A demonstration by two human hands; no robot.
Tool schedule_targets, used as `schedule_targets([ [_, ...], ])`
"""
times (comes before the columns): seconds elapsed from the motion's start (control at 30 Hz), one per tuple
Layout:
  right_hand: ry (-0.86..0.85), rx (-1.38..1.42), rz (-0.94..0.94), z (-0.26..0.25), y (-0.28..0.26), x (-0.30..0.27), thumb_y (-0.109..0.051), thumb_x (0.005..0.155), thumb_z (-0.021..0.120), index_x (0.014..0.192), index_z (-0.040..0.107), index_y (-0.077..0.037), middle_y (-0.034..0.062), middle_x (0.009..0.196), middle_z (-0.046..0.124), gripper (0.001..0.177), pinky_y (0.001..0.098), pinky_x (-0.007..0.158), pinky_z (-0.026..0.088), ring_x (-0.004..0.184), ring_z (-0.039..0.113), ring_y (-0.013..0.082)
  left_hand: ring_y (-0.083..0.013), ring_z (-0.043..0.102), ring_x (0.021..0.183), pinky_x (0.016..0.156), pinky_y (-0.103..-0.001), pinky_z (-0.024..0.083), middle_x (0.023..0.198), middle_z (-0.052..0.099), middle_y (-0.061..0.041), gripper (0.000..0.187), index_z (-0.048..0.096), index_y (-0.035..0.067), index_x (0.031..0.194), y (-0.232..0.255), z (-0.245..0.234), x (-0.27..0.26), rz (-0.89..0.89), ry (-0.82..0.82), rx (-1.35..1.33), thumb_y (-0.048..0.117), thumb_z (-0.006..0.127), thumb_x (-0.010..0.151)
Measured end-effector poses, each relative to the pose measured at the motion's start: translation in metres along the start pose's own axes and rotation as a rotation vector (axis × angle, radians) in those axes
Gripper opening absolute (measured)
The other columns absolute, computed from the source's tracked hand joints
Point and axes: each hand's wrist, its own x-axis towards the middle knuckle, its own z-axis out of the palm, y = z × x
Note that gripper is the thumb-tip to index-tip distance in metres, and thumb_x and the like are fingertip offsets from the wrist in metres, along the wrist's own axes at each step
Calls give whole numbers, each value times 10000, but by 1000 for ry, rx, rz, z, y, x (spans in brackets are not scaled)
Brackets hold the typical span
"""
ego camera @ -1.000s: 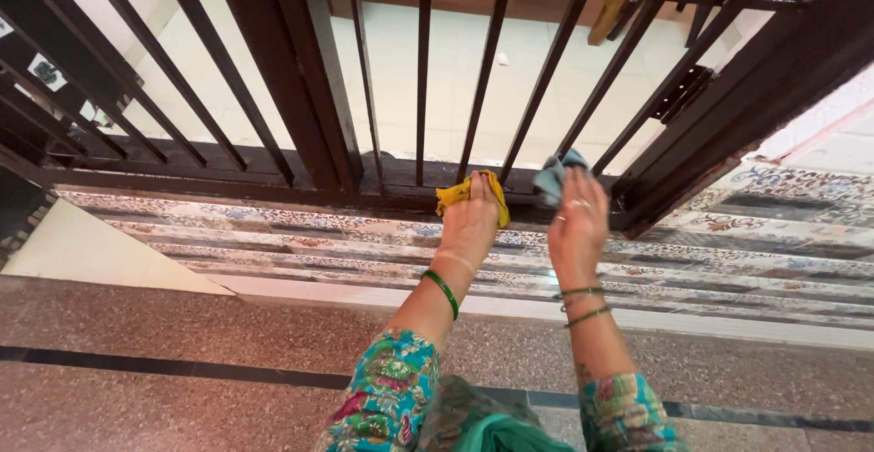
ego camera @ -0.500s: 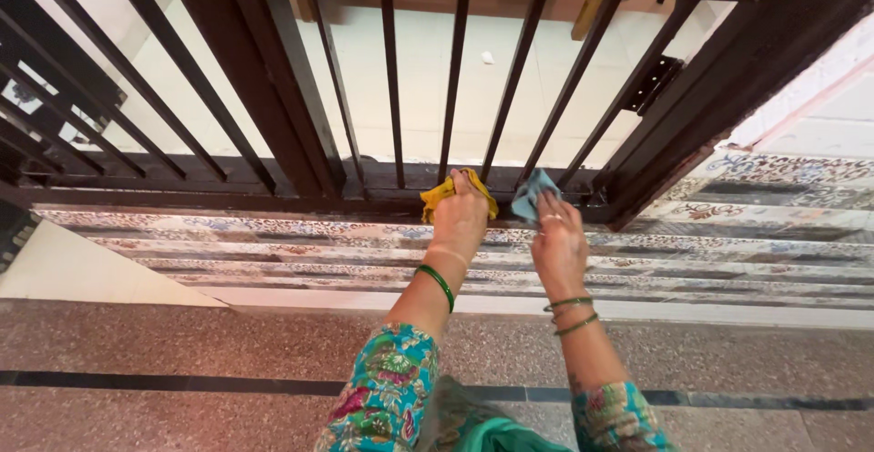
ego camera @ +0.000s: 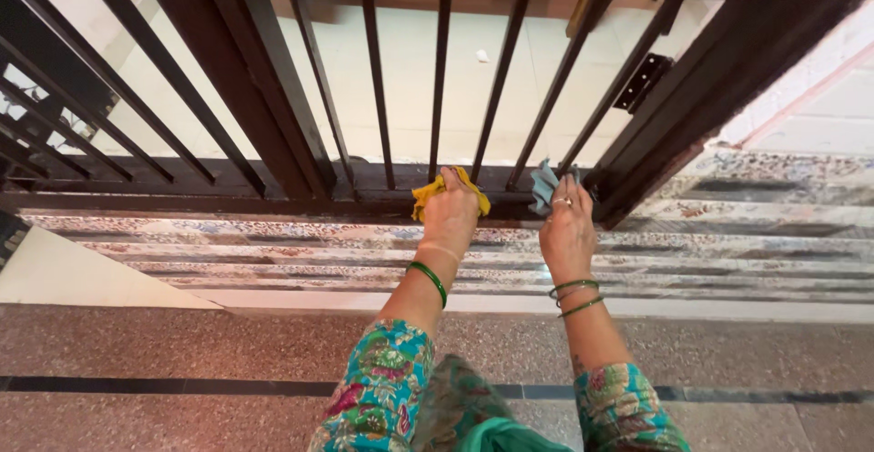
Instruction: The person wipes the horizontal bars of a dark brown metal railing using two cloths, one yellow and one grey. They move their hands back and forth along the railing, cleaning the surface thoroughly from one end to the other.
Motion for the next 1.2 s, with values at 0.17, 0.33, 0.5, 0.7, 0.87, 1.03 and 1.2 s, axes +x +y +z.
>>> schedule_targets([
  [0.17, 25, 6, 21, 6, 12, -13, 144, 804, 596, 1339, 644, 47, 162, 1434, 609, 545, 396, 1078, 521, 1309, 574, 355, -373, 765, 794, 609, -397, 642, 1446, 422, -431, 339, 686, -97, 1189, 3, -15, 0, 11, -78, 39, 23, 609, 881],
  [0.33, 250, 379, 255, -6, 31, -22, 111, 845, 592, 1269, 676, 43, 248, 1269, 648, 437, 382, 912, 584, 1123, 645, 334, -371, 766, 802, 636, -402, 639, 1446, 430, -432, 312, 707, -75, 1167, 2, -8, 1, -5, -73, 24, 40, 610, 894],
  [0.5, 500, 562, 327, -35, 50, 17, 34, 996, 632, 1124, 639, 53, 184, 1027, 671, 130, 402, 691, 524, 859, 670, 283, -359, 768, 791, 628, -403, 640, 1427, 448, -435, 338, 693, -106, 1181, 2, 1, 2, -11, -49, 47, 48, 609, 892],
  [0.7, 238, 540, 267, -8, 57, 43, 24, 929, 627, 1026, 598, 94, 247, 872, 652, 123, 467, 712, 511, 781, 661, 396, -366, 766, 796, 630, -411, 641, 1446, 435, -425, 338, 680, -112, 1181, 5, -4, 1, -41, -75, 52, 39, 599, 890],
  [0.87, 138, 437, 184, 41, 86, 9, -18, 899, 658, 980, 623, 81, 303, 928, 671, 132, 541, 780, 514, 891, 644, 493, -385, 761, 810, 627, -433, 640, 1440, 425, -422, 336, 681, -86, 1197, 6, -5, 3, -59, -70, 61, 59, 590, 908],
  [1.03, 30, 348, 138, 43, 103, -16, 16, 814, 645, 1019, 669, 80, 301, 1064, 677, 216, 559, 941, 496, 1081, 588, 490, -368, 767, 801, 640, -396, 641, 1471, 413, -407, 338, 686, -65, 1210, 10, -12, 2, -79, -104, 69, 50, 596, 905],
  [1.2, -35, 140, 161, 31, 78, -24, 41, 682, 658, 959, 700, 76, 304, 1302, 623, 283, 480, 873, 536, 1250, 510, 449, -332, 776, 796, 630, -370, 640, 1503, 416, -380, 339, 680, -50, 1243, 13, -18, 0, -96, -137, 120, 45, 598, 928],
])
